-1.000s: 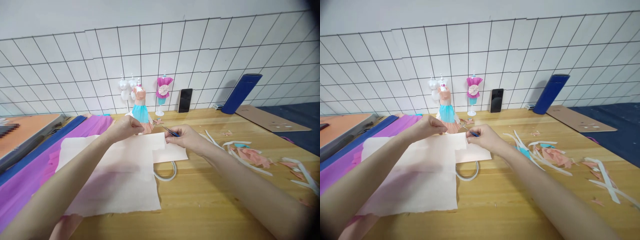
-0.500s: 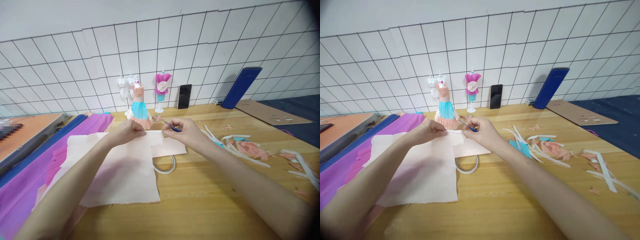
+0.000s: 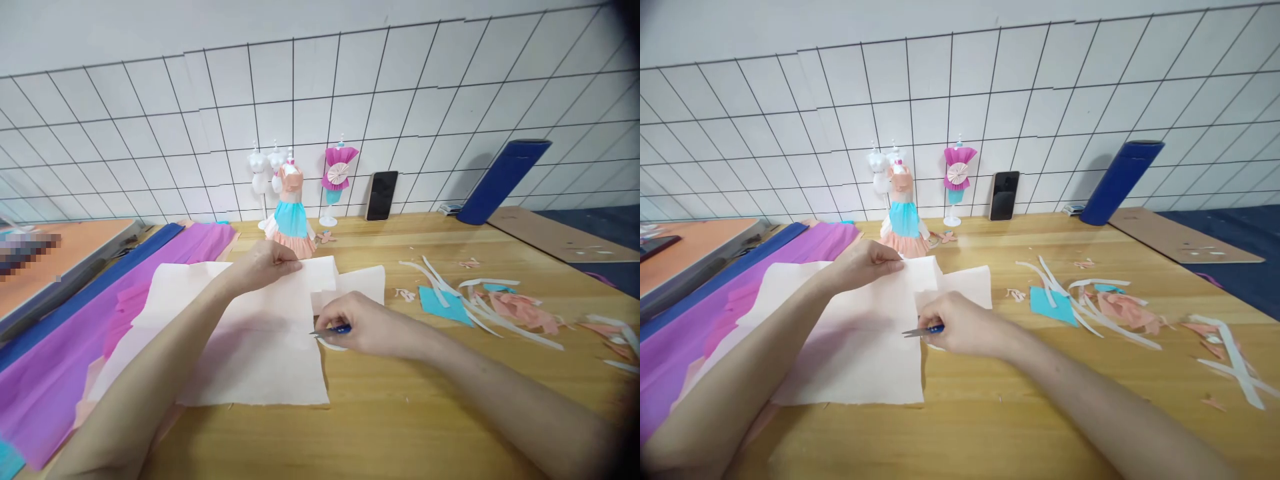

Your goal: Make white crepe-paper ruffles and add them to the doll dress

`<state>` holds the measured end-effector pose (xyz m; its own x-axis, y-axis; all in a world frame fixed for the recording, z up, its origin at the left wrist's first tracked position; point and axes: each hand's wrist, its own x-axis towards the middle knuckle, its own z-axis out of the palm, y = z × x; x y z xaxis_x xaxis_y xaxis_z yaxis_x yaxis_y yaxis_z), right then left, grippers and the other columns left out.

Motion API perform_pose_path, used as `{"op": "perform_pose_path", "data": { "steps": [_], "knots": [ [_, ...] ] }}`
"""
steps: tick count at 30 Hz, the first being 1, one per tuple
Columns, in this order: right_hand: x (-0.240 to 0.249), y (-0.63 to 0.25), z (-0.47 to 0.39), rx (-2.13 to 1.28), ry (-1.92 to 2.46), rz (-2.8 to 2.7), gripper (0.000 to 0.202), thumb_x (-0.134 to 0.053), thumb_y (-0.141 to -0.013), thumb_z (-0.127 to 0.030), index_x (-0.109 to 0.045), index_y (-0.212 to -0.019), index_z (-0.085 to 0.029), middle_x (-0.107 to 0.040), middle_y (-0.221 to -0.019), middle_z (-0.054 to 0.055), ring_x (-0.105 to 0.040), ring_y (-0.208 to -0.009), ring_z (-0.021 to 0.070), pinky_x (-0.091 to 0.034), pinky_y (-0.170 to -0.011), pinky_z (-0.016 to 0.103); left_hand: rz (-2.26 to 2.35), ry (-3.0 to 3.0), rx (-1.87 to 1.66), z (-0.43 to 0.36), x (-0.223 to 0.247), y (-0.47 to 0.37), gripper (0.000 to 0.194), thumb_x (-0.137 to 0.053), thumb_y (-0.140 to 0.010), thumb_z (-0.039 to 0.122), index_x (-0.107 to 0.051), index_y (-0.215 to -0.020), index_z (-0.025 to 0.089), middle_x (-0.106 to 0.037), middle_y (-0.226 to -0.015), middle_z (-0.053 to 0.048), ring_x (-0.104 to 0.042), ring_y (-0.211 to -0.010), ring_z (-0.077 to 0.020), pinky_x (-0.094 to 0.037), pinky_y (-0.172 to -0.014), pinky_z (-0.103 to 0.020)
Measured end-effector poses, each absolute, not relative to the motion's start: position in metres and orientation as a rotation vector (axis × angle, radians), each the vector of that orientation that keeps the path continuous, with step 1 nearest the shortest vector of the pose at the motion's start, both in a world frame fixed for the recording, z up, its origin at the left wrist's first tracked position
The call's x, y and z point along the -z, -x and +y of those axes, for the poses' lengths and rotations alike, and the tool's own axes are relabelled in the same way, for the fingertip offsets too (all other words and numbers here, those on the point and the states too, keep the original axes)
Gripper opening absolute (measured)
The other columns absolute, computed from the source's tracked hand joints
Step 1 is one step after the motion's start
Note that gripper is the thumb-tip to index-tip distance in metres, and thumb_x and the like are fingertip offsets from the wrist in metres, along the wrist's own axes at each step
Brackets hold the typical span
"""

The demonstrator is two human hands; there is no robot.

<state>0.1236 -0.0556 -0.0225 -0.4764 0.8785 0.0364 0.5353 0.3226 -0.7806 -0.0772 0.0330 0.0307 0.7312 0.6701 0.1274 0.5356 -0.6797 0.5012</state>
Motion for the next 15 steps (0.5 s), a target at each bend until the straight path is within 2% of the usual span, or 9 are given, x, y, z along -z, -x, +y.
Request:
{"op": "perform_pose_path", "data": {
  "steps": [2,6,9,11,15],
  "knots": [
    [0.035,-0.117,-0.054,-0.942,1.312,-2.076,0.011,-0.058,-0.067,-0.014,-0.061,-0.057,-0.017,-0.050,-0.052,-0.004,-0.040,-0.049,0.0095,-0.029,-0.046,0.022,0.919,-2.488,-0.424,0.033,-0.031,0.078,0.030,-0.046,-0.084,0.030,-0.043,-0.057,0.016,-0.034,-0.056,0.004,-0.029,-0.052,-0.0077,-0.022,-0.048,-0.024],
    [0.053,-0.107,-0.050,-0.842,1.406,-1.926,0.006,-0.058,-0.066,-0.013,-0.060,-0.062,-0.017,-0.048,-0.056,-0.004,-0.041,-0.052,0.0102,-0.029,-0.048,0.022,0.893,-2.468,-0.463,0.032,-0.032,0.079,0.030,-0.047,-0.084,0.031,-0.043,-0.057,0.016,-0.034,-0.057,0.003,-0.030,-0.053,-0.0081,-0.022,-0.049,-0.025],
    [0.059,-0.102,-0.050,-0.826,1.407,-1.879,0.013,-0.056,-0.067,-0.013,-0.055,-0.055,-0.018,-0.042,-0.053,-0.005,-0.039,-0.053,0.0105,-0.029,-0.048,0.022,0.890,-2.483,-0.463,0.032,-0.032,0.079,0.031,-0.046,-0.083,0.030,-0.041,-0.056,0.016,-0.032,-0.056,0.003,-0.029,-0.053,-0.0082,-0.021,-0.048,-0.025],
    [0.061,-0.100,-0.051,-0.844,1.387,-1.861,0.018,-0.055,-0.069,-0.014,-0.051,-0.051,-0.018,-0.043,-0.054,-0.004,-0.040,-0.054,0.0105,-0.031,-0.049,0.022,0.902,-2.502,-0.451,0.032,-0.031,0.079,0.031,-0.046,-0.083,0.028,-0.040,-0.055,0.016,-0.032,-0.055,0.003,-0.028,-0.052,-0.0080,-0.021,-0.047,-0.025],
    [0.063,-0.099,-0.051,-0.955,1.305,-1.888,0.015,-0.054,-0.072,-0.015,-0.055,-0.058,-0.017,-0.050,-0.056,-0.004,-0.044,-0.053,0.0097,-0.037,-0.049,0.021,0.928,-2.523,-0.437,0.031,-0.029,0.077,0.031,-0.048,-0.082,0.028,-0.043,-0.055,0.016,-0.033,-0.053,0.004,-0.028,-0.050,-0.0075,-0.020,-0.047,-0.025]
  ]
}}
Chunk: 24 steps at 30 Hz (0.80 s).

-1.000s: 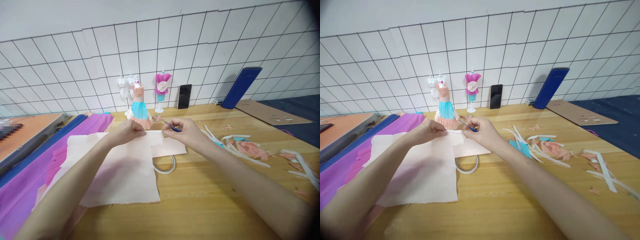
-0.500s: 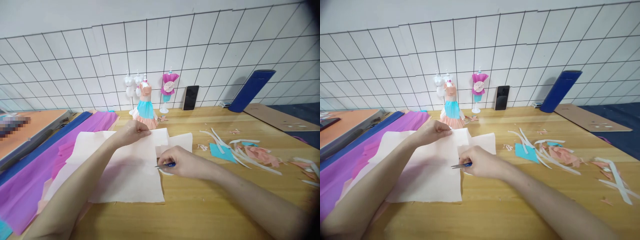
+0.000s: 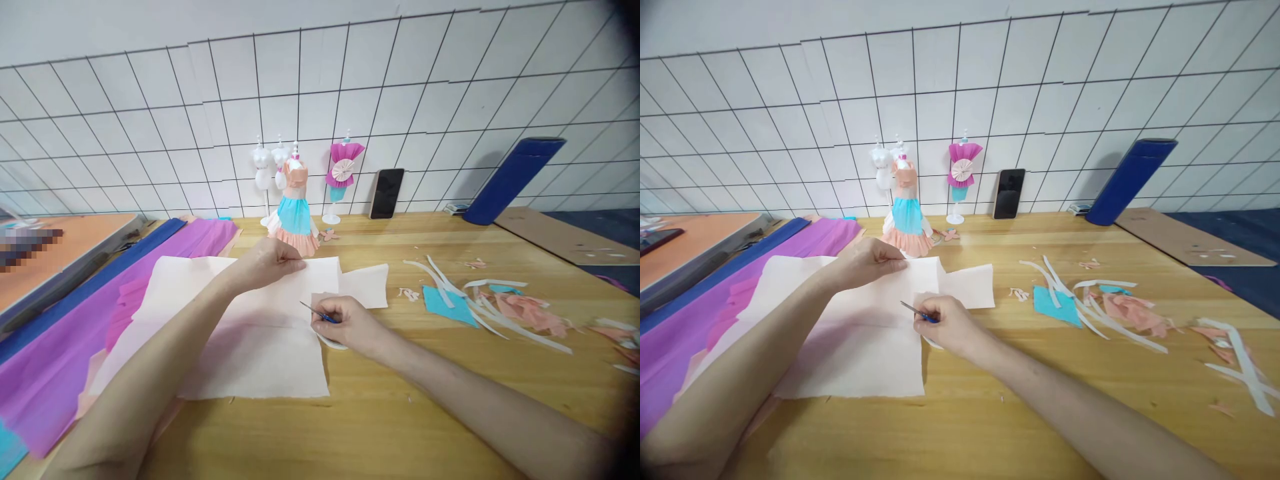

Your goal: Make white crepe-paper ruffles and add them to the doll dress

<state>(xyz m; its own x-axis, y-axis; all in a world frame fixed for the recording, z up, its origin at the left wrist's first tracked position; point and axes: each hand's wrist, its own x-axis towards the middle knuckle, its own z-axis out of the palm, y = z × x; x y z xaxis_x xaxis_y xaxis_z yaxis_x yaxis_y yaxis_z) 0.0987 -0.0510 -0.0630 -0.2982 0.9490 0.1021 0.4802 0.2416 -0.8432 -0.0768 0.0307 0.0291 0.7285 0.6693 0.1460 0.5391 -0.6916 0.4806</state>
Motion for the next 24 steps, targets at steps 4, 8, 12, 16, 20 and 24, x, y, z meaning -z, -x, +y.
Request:
{"op": "perform_pose_path", "data": {
  "steps": [4,8,12,16,20,24],
  "knots": [
    [0.063,-0.102,-0.052,-0.934,1.281,-1.949,0.015,-0.050,-0.077,-0.017,-0.057,-0.064,-0.016,-0.049,-0.056,-0.003,-0.045,-0.052,0.0103,-0.037,-0.048,0.021,0.989,-2.537,-0.456,0.029,-0.027,0.075,0.028,-0.048,-0.083,0.030,-0.052,-0.059,0.015,-0.042,-0.054,0.003,-0.033,-0.050,-0.0079,-0.022,-0.047,-0.024],
    [0.053,-0.110,-0.060,-0.819,1.170,-2.143,0.022,-0.051,-0.067,-0.001,-0.063,-0.076,-0.017,-0.057,-0.071,0.000,-0.051,-0.065,0.0132,-0.036,-0.057,0.023,1.093,-2.541,-0.525,0.032,-0.024,0.076,0.027,-0.046,-0.083,0.027,-0.057,-0.062,0.014,-0.046,-0.054,0.002,-0.036,-0.051,-0.0088,-0.024,-0.048,-0.025],
    [0.048,-0.114,-0.070,-0.789,0.983,-2.381,0.047,-0.047,-0.051,0.011,-0.068,-0.078,-0.021,-0.058,-0.074,-0.001,-0.051,-0.067,0.0134,-0.031,-0.057,0.024,1.096,-2.558,-0.513,0.038,-0.016,0.077,0.026,-0.048,-0.082,0.026,-0.059,-0.062,0.014,-0.048,-0.054,0.002,-0.037,-0.050,-0.0087,-0.026,-0.047,-0.024],
    [0.052,-0.107,-0.070,-0.760,0.994,-2.342,0.039,-0.047,-0.050,0.009,-0.067,-0.069,-0.019,-0.055,-0.069,-0.001,-0.048,-0.061,0.0131,-0.028,-0.054,0.025,1.052,-2.627,-0.549,0.037,-0.011,0.075,0.024,-0.049,-0.082,0.022,-0.060,-0.062,0.014,-0.055,-0.064,-0.002,-0.046,-0.061,-0.0128,-0.033,-0.055,-0.026],
    [0.051,-0.097,-0.063,-0.809,1.074,-2.107,0.021,-0.052,-0.060,0.000,-0.063,-0.065,-0.017,-0.056,-0.068,0.001,-0.051,-0.065,0.0145,-0.035,-0.057,0.025,0.961,-2.764,-0.565,0.021,-0.018,0.073,0.023,-0.054,-0.080,0.019,-0.059,-0.058,0.014,-0.059,-0.075,-0.007,-0.050,-0.077,-0.0180,-0.035,-0.066,-0.030],
    [0.053,-0.090,-0.050,-0.971,1.124,-1.859,0.015,-0.053,-0.075,-0.018,-0.060,-0.061,-0.016,-0.057,-0.060,-0.001,-0.052,-0.055,0.0125,-0.039,-0.052,0.023,0.963,-2.616,-0.384,0.000,-0.031,0.076,0.028,-0.050,-0.083,0.023,-0.056,-0.057,0.014,-0.056,-0.067,-0.002,-0.048,-0.062,-0.0121,-0.033,-0.057,-0.026]
  ]
}}
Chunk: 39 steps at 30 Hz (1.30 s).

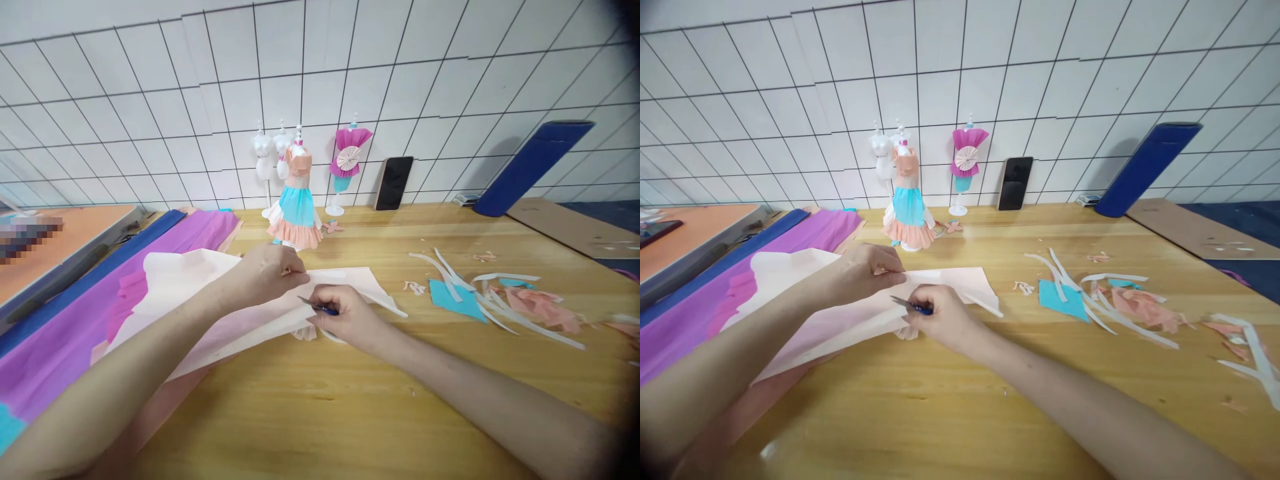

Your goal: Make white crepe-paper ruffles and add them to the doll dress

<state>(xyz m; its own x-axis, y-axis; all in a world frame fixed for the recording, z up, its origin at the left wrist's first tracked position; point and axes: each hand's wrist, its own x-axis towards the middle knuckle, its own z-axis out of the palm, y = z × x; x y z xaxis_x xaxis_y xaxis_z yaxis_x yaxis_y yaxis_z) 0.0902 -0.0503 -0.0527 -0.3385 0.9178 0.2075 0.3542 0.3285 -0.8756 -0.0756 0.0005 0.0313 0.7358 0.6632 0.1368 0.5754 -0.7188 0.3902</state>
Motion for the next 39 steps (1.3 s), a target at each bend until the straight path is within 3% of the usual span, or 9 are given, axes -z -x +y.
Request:
{"op": "perform_pose_path", "data": {
  "steps": [4,8,11,14,17,22,29,35,39],
  "knots": [
    [0.059,-0.090,-0.039,-1.050,1.113,-1.688,0.017,-0.058,-0.070,-0.028,-0.060,-0.059,-0.016,-0.058,-0.055,-0.002,-0.053,-0.055,0.0138,-0.042,-0.053,0.025,1.092,-2.450,-0.349,-0.013,-0.036,0.081,0.035,-0.044,-0.087,0.034,-0.056,-0.061,0.014,-0.049,-0.057,0.001,-0.040,-0.055,-0.0100,-0.030,-0.051,-0.024],
    [0.063,-0.090,-0.038,-1.056,1.085,-1.601,0.018,-0.060,-0.068,-0.031,-0.061,-0.058,-0.016,-0.061,-0.056,-0.001,-0.055,-0.055,0.0153,-0.044,-0.054,0.027,0.980,-2.319,-0.297,-0.017,-0.032,0.087,0.036,-0.045,-0.086,0.044,-0.064,-0.077,0.015,-0.061,-0.072,-0.001,-0.050,-0.064,-0.0119,-0.036,-0.056,-0.024],
    [0.062,-0.088,-0.042,-1.017,1.069,-1.564,0.016,-0.058,-0.069,-0.029,-0.064,-0.061,-0.017,-0.064,-0.059,0.000,-0.059,-0.061,0.0174,-0.047,-0.059,0.029,0.977,-2.336,-0.246,-0.021,-0.029,0.087,0.023,-0.060,-0.077,0.037,-0.066,-0.084,0.016,-0.065,-0.081,-0.002,-0.055,-0.072,-0.0144,-0.039,-0.061,-0.024],
    [0.055,-0.086,-0.049,-0.963,1.063,-1.554,0.015,-0.059,-0.069,-0.028,-0.065,-0.060,-0.018,-0.065,-0.060,0.001,-0.060,-0.063,0.0182,-0.047,-0.059,0.029,1.037,-2.424,-0.271,-0.025,-0.025,0.083,0.009,-0.057,-0.073,0.023,-0.062,-0.070,0.015,-0.060,-0.068,0.000,-0.051,-0.065,-0.0123,-0.035,-0.057,-0.023],
    [0.042,-0.090,-0.058,-0.883,1.077,-1.542,0.012,-0.061,-0.067,-0.028,-0.066,-0.063,-0.018,-0.065,-0.061,0.001,-0.057,-0.057,0.0155,-0.045,-0.053,0.026,1.140,-2.417,-0.375,-0.024,-0.023,0.080,0.016,-0.051,-0.072,0.018,-0.052,-0.057,0.015,-0.049,-0.057,0.003,-0.043,-0.056,-0.0097,-0.029,-0.051,-0.023],
    [0.014,-0.113,-0.061,-0.657,1.177,-1.428,0.014,-0.054,-0.071,-0.027,-0.064,-0.074,-0.018,-0.058,-0.059,-0.002,-0.047,-0.048,0.0106,-0.037,-0.046,0.024,1.177,-2.309,-0.420,-0.008,-0.020,0.082,0.015,-0.049,-0.073,0.021,-0.053,-0.060,0.016,-0.048,-0.058,0.004,-0.044,-0.057,-0.0098,-0.032,-0.053,-0.023],
    [0.005,-0.136,-0.043,-0.507,1.319,-1.550,0.022,-0.067,-0.062,-0.023,-0.069,-0.084,-0.021,-0.068,-0.089,0.004,-0.056,-0.061,0.0145,-0.042,-0.053,0.027,1.116,-2.502,-0.363,0.010,-0.026,0.079,0.017,-0.046,-0.077,0.022,-0.057,-0.066,0.015,-0.055,-0.061,0.001,-0.047,-0.058,-0.0109,-0.031,-0.051,-0.023],
    [0.017,-0.136,-0.029,-0.518,1.335,-1.592,0.017,-0.068,-0.061,-0.022,-0.068,-0.078,-0.021,-0.071,-0.085,0.003,-0.061,-0.072,0.0191,-0.046,-0.063,0.031,0.887,-2.701,-0.202,0.028,-0.039,0.075,0.014,-0.047,-0.076,0.017,-0.055,-0.064,0.015,-0.055,-0.063,0.000,-0.047,-0.060,-0.0110,-0.031,-0.055,-0.024],
    [0.021,-0.136,-0.013,-0.540,1.322,-1.580,0.009,-0.065,-0.064,-0.027,-0.064,-0.061,-0.019,-0.062,-0.059,-0.001,-0.056,-0.060,0.0165,-0.042,-0.058,0.030,0.773,-2.800,-0.111,0.042,-0.046,0.071,0.016,-0.045,-0.075,0.010,-0.047,-0.060,0.016,-0.047,-0.059,0.002,-0.043,-0.058,-0.0102,-0.029,-0.055,-0.024]
  ]
}}
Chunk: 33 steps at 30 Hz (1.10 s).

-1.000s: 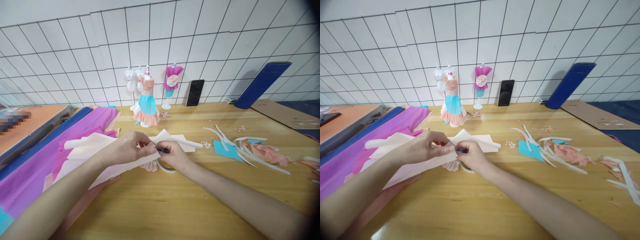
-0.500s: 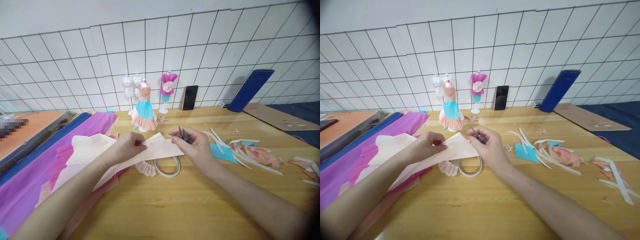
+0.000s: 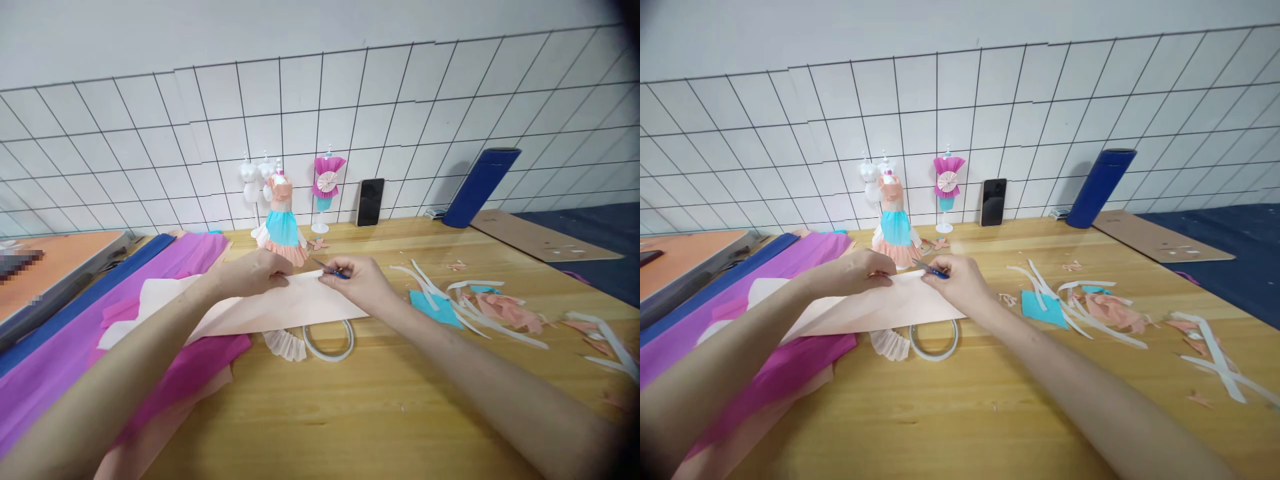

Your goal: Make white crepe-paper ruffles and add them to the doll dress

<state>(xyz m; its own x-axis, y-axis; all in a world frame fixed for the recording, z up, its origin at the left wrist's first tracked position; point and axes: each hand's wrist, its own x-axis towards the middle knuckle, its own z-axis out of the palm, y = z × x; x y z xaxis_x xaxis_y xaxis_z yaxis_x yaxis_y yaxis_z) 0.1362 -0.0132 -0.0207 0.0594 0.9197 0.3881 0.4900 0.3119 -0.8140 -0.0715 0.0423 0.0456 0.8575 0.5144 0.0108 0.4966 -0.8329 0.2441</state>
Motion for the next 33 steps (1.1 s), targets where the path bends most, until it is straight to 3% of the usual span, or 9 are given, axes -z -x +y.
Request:
{"op": "perform_pose_path", "data": {
  "steps": [4,9,13,18,22,25,29,33],
  "knots": [
    [0.017,-0.142,-0.005,-0.594,1.276,-1.556,0.014,-0.064,-0.065,-0.030,-0.064,-0.063,-0.017,-0.061,-0.059,-0.001,-0.055,-0.058,0.0150,-0.042,-0.056,0.028,0.795,-2.846,-0.101,0.048,-0.048,0.066,0.018,-0.044,-0.074,0.010,-0.041,-0.058,0.017,-0.040,-0.055,0.003,-0.039,-0.055,-0.0100,-0.025,-0.053,-0.024],
    [0.005,-0.148,-0.014,-0.624,1.222,-1.555,0.020,-0.062,-0.069,-0.034,-0.069,-0.077,-0.016,-0.068,-0.075,0.004,-0.061,-0.072,0.0182,-0.046,-0.062,0.030,0.833,-2.876,-0.176,0.043,-0.042,0.061,0.016,-0.042,-0.075,0.010,-0.045,-0.060,0.016,-0.043,-0.057,0.002,-0.040,-0.055,-0.0105,-0.024,-0.053,-0.024],
    [0.005,-0.143,-0.016,-0.621,1.211,-1.589,0.028,-0.071,-0.061,-0.032,-0.071,-0.086,-0.019,-0.070,-0.087,0.005,-0.062,-0.079,0.0200,-0.048,-0.066,0.031,0.852,-2.884,-0.264,0.039,-0.038,0.059,0.018,-0.041,-0.077,0.010,-0.049,-0.062,0.016,-0.044,-0.056,0.002,-0.039,-0.054,-0.0103,-0.026,-0.053,-0.024],
    [0.018,-0.140,-0.005,-0.543,1.260,-1.552,0.007,-0.066,-0.064,-0.024,-0.067,-0.066,-0.018,-0.062,-0.065,-0.001,-0.056,-0.064,0.0160,-0.043,-0.060,0.029,0.914,-2.834,-0.313,0.038,-0.039,0.063,0.022,-0.043,-0.079,0.012,-0.064,-0.084,0.017,-0.057,-0.065,0.000,-0.048,-0.060,-0.0126,-0.031,-0.055,-0.024],
    [0.021,-0.144,-0.001,-0.552,1.254,-1.548,0.008,-0.064,-0.063,-0.024,-0.063,-0.060,-0.018,-0.055,-0.058,-0.003,-0.049,-0.057,0.0130,-0.038,-0.053,0.025,0.930,-2.693,-0.358,0.039,-0.035,0.073,0.031,-0.049,-0.084,0.037,-0.065,-0.104,0.018,-0.067,-0.081,-0.004,-0.057,-0.070,-0.0162,-0.038,-0.060,-0.025],
    [0.021,-0.144,-0.001,-0.575,1.247,-1.554,0.009,-0.064,-0.063,-0.026,-0.063,-0.060,-0.017,-0.055,-0.058,-0.003,-0.048,-0.056,0.0124,-0.037,-0.052,0.025,0.951,-2.631,-0.456,0.040,-0.030,0.078,0.038,-0.042,-0.088,0.043,-0.067,-0.094,0.016,-0.066,-0.076,-0.005,-0.057,-0.067,-0.0156,-0.039,-0.058,-0.025],
    [0.025,-0.143,-0.001,-0.598,1.243,-1.552,0.010,-0.064,-0.062,-0.026,-0.063,-0.060,-0.017,-0.057,-0.059,-0.002,-0.050,-0.056,0.0133,-0.038,-0.052,0.025,1.066,-2.698,-0.462,0.041,-0.023,0.076,0.023,-0.052,-0.082,0.033,-0.065,-0.074,0.016,-0.061,-0.063,-0.001,-0.051,-0.057,-0.0119,-0.031,-0.051,-0.023],
    [0.022,-0.142,-0.002,-0.577,1.234,-1.496,0.009,-0.065,-0.061,-0.026,-0.064,-0.064,-0.018,-0.061,-0.064,0.000,-0.054,-0.059,0.0153,-0.041,-0.056,0.028,1.090,-2.781,-0.484,0.040,-0.018,0.071,0.024,-0.052,-0.079,0.025,-0.054,-0.057,0.015,-0.048,-0.049,0.002,-0.041,-0.049,-0.0095,-0.023,-0.048,-0.024]
  ]
}}
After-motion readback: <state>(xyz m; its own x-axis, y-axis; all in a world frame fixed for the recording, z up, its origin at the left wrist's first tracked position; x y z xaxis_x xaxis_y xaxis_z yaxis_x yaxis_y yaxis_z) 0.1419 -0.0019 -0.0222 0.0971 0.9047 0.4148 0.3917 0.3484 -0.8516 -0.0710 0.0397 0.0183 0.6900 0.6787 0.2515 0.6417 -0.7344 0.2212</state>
